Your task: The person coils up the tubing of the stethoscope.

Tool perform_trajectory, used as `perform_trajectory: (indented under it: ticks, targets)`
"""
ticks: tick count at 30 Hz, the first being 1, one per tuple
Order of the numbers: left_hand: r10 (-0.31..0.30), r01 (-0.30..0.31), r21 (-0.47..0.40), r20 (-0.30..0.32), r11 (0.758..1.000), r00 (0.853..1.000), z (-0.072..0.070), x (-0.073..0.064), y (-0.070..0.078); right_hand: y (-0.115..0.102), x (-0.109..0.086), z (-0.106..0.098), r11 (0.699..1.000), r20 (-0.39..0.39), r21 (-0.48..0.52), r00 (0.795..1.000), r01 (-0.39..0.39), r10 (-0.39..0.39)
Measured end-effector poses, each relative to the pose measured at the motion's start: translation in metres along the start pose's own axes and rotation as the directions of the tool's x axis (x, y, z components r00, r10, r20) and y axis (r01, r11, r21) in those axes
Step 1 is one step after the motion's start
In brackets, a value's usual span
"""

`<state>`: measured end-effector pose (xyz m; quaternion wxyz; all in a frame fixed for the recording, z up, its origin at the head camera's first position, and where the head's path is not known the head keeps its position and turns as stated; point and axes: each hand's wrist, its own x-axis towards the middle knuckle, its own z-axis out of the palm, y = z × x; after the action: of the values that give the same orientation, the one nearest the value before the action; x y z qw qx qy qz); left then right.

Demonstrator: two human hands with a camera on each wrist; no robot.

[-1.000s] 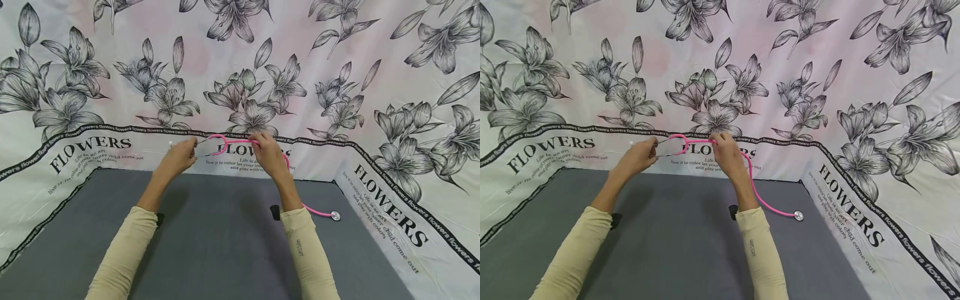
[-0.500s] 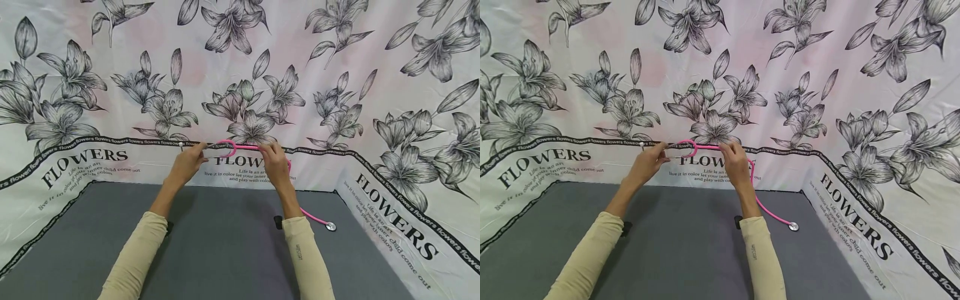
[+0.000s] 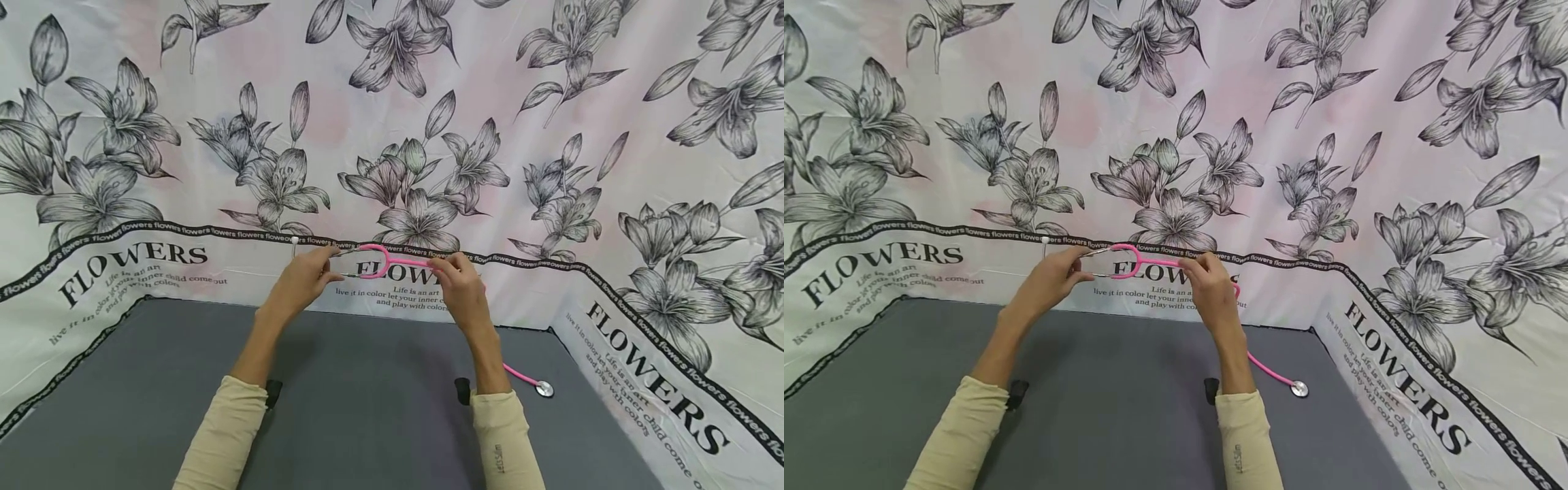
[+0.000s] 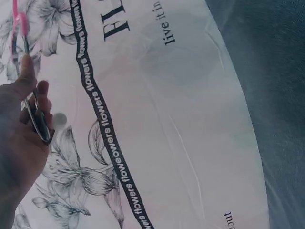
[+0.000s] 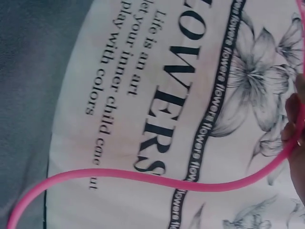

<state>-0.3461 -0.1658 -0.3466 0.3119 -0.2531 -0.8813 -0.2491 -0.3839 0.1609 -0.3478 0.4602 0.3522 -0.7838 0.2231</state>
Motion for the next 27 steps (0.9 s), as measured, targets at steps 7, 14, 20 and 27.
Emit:
perform_trajectory:
  ticks: [7,14,20,27]
  targets:
    - [-0.048,0.046,0.114,0.010,0.992,0.999,-0.011,0.000,0.006,-0.017,0.014,-0.011,0.996,0.140,0.035,0.987,0.080,-0.084]
    - [-0.005,0.001,0.195,0.020,0.981,1.000,-0.008,-0.003,0.022,-0.035,0.013,-0.013,0.981,0.128,0.116,0.977,0.156,-0.170]
    - [-0.009,0.008,0.242,0.001,0.970,1.000,-0.004,-0.004,0.032,-0.051,0.015,0.000,0.951,0.058,0.220,0.970,0.218,-0.236]
    - [-0.048,0.037,0.231,0.040,0.972,0.998,-0.001,-0.005,0.045,-0.067,0.012,0.018,0.952,0.041,0.203,0.969,0.230,-0.243]
